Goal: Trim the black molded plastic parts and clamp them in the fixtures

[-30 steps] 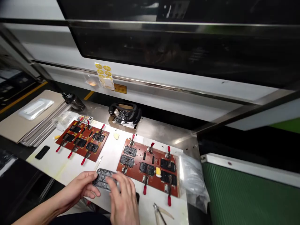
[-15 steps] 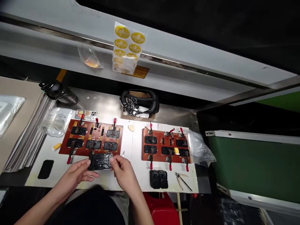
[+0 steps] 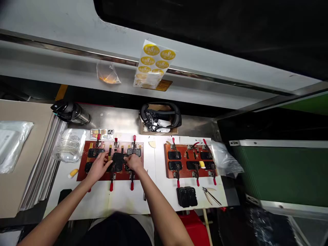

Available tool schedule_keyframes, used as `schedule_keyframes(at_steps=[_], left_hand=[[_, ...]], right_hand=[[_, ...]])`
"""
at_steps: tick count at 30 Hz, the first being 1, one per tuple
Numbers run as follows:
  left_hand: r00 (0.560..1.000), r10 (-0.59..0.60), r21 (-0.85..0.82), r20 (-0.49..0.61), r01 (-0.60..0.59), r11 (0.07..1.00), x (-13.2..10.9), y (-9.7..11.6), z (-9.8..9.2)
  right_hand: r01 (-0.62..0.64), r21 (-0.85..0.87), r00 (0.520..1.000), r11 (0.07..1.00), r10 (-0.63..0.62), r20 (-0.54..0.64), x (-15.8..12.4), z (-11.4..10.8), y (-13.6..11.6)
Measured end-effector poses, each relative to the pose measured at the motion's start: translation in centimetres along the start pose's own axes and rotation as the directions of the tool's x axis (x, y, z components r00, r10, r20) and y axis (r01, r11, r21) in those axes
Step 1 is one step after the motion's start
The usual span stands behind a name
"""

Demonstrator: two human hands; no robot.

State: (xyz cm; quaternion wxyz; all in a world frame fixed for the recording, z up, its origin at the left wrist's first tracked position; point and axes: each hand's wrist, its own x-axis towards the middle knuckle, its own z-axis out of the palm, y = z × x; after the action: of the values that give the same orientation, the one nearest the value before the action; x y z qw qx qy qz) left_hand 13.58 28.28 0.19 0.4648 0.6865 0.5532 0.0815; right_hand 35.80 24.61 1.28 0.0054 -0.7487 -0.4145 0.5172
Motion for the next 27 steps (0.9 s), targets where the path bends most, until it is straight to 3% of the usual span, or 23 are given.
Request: schedule_keyframes(at_steps=[6, 10, 16, 22, 27], left_hand=[[0.990, 0.128, 0.202, 0.055, -0.137, 0.970, 3.8, -1.0, -0.1], [0.983, 0.159, 0.284, 0.086, -0.177, 0.942, 4.4, -1.6, 0.1], [0.977, 0.181, 0.339, 0.112, -0.209, 0.917, 4.9, -2.0, 0.0], [0.966, 0.222, 0.332, 0.130, -0.254, 0.909, 5.0, -2.0, -0.3], [0.965, 0.232, 0.334, 0.125, -0.261, 0.906, 5.0, -2.3, -0.1]], right_hand=[[-0.050, -0.154, 0.994, 0.987, 0.033, -0.106, 3.4, 1.7, -2.5], [-0.077, -0.239, 0.979, 0.968, 0.029, -0.200, 4.1, 2.7, -3.6], [-0.097, -0.310, 0.979, 0.946, 0.034, -0.203, 3.9, 3.3, -4.4], [-0.072, -0.293, 0.964, 0.953, -0.008, -0.265, 1.2, 0.3, -4.9], [0.177, -0.255, 0.946, 0.951, -0.236, -0.223, 3.5, -3.6, -8.3]])
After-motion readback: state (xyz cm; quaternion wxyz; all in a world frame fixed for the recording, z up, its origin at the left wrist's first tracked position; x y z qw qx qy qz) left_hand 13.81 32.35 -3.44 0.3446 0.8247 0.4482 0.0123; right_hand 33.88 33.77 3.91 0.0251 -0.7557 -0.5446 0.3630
